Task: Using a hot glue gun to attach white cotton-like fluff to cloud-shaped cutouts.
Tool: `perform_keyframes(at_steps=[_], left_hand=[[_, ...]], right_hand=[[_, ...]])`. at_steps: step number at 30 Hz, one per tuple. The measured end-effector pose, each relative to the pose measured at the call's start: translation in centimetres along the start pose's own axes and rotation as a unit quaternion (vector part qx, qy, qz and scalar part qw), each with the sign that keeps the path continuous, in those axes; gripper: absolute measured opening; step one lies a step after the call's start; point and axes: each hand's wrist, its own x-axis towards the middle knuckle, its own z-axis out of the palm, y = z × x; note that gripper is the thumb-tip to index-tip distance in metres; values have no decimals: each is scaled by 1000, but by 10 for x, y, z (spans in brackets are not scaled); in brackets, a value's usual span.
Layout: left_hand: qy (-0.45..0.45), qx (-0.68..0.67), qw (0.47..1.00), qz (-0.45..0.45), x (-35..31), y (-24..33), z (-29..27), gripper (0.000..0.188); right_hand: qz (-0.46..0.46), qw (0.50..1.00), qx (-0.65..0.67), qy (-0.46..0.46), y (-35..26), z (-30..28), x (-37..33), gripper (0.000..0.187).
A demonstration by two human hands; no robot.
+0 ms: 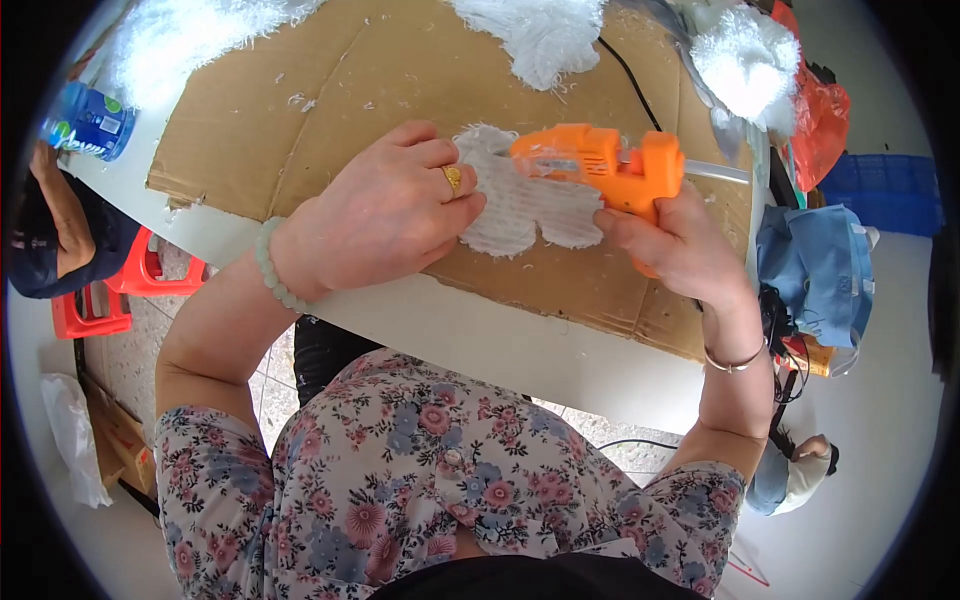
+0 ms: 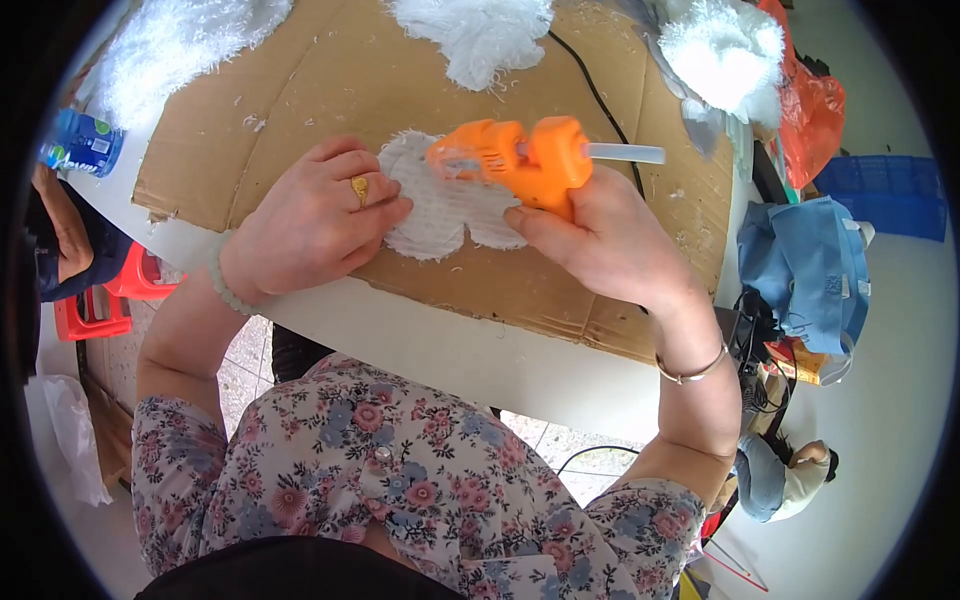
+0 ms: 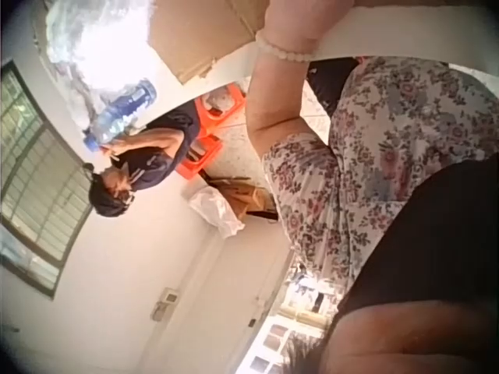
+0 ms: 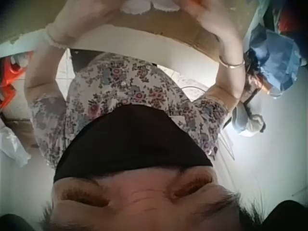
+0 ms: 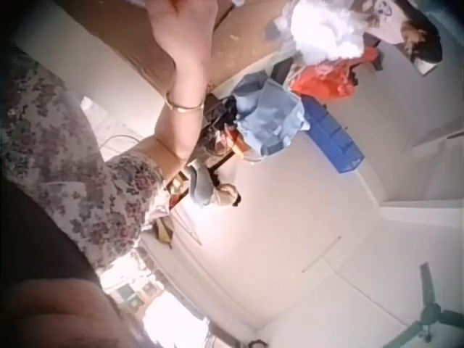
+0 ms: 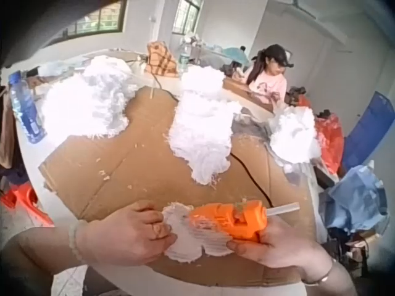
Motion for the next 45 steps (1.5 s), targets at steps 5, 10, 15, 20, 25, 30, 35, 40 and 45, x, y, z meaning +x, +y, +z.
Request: perform_keyframes(at_steps=[5, 10, 15, 20, 25, 30, 35, 40, 45], left_hand=[[-8, 0, 1000, -8, 1, 1, -2, 19], [-1, -6, 1000, -4, 3, 3, -4, 21], [4, -16, 1000, -10, 6, 8, -5, 19], [-9, -11, 1000, -17, 8, 8, -3, 19], [-11, -10, 1000, -14, 8, 9, -3, 21], [-16, -8, 1000, -12, 8, 8, -3, 22], [-18, -10, 1000, -15, 6, 8, -4, 23], [-19, -7, 1000, -14, 7, 9, -5, 23], [-20, -9, 1000, -18, 6, 8, -5, 23]], right_hand=[[48, 972, 218, 79, 19, -9, -29, 18], [-27, 953, 278, 121, 31, 8, -23, 20], [-65, 954, 281, 88, 38, 19, -6, 23], [-80, 967, 234, 53, 45, 24, 12, 29], [-96, 955, 279, 37, 48, 29, 16, 29], [-118, 953, 276, 44, 41, 28, 7, 30], [-127, 939, 301, 106, 47, 25, 7, 26], [-105, 961, 245, 69, 47, 38, 12, 26], [-109, 962, 248, 41, 38, 45, 5, 28]])
